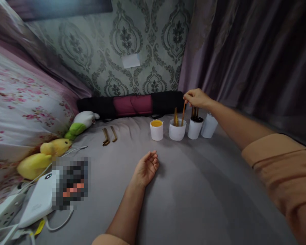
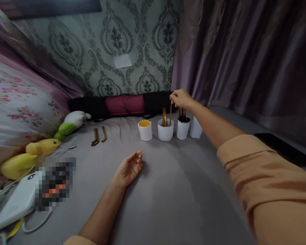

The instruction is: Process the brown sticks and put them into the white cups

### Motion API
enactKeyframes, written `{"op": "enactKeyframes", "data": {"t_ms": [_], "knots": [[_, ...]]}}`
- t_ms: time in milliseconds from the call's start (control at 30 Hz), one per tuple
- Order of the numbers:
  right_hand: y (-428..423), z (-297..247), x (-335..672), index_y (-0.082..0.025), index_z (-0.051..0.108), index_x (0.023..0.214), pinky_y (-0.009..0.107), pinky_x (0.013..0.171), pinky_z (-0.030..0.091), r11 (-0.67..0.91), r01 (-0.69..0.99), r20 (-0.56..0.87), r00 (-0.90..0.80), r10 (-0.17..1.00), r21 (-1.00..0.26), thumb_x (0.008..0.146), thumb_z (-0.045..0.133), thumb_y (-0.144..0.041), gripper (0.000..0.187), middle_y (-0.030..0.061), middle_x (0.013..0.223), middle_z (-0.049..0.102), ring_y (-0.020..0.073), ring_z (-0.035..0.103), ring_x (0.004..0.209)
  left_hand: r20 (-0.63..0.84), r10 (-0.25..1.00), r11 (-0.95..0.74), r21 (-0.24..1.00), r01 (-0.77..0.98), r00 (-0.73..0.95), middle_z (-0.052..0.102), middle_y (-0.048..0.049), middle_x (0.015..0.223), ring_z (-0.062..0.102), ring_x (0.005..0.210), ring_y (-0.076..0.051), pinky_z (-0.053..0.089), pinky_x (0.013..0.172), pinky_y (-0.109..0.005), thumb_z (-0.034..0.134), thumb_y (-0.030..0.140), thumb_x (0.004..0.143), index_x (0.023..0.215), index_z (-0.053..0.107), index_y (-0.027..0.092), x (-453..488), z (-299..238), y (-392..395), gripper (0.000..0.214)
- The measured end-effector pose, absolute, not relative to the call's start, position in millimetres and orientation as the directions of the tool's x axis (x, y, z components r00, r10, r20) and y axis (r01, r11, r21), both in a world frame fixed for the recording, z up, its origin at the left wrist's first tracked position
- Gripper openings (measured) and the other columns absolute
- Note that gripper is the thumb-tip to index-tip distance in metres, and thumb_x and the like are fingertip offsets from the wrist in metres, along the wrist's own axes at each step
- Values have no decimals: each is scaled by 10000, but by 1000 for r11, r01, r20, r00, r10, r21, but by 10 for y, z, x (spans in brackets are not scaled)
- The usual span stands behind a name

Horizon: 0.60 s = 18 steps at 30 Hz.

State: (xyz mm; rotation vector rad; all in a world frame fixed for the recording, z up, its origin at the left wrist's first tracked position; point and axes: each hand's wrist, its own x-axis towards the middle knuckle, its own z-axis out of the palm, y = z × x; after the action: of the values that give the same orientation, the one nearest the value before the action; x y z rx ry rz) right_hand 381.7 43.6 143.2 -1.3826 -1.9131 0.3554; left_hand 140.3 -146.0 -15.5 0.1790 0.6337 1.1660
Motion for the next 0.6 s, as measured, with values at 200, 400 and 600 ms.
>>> {"op": "enactKeyframes", "data": {"t_ms": [200, 400, 600], "knots": [[449, 1348, 3758, -138, 588, 713, 181, 393, 338, 367, 708, 367, -162, 916, -603, 802, 495, -226, 157, 21, 627, 612, 43, 442, 379, -360, 902, 398, 470, -788, 240, 569, -37, 667, 497, 523, -58, 389, 466, -168, 463, 151, 811, 823, 575, 89, 1396, -181, -1449, 129], [482, 1260, 3712, -146, 597, 686, 195, 401, 334, 366, 706, 341, -185, 922, -606, 780, 535, -246, 150, 14, 591, 600, 48, 428, 371, -378, 896, 404, 484, -776, 232, 562, -34, 665, 490, 523, -54, 383, 466, -166, 465, 154, 810, 818, 577, 94, 1398, -167, -1456, 127], [553, 1158, 3672, -155, 591, 688, 190, 389, 333, 359, 730, 323, -198, 925, -582, 787, 494, -224, 155, 19, 599, 609, 49, 429, 365, -375, 897, 400, 469, -787, 233, 562, -34, 662, 490, 525, -58, 379, 461, -167, 460, 144, 810, 824, 571, 87, 1405, -159, -1461, 125]]}}
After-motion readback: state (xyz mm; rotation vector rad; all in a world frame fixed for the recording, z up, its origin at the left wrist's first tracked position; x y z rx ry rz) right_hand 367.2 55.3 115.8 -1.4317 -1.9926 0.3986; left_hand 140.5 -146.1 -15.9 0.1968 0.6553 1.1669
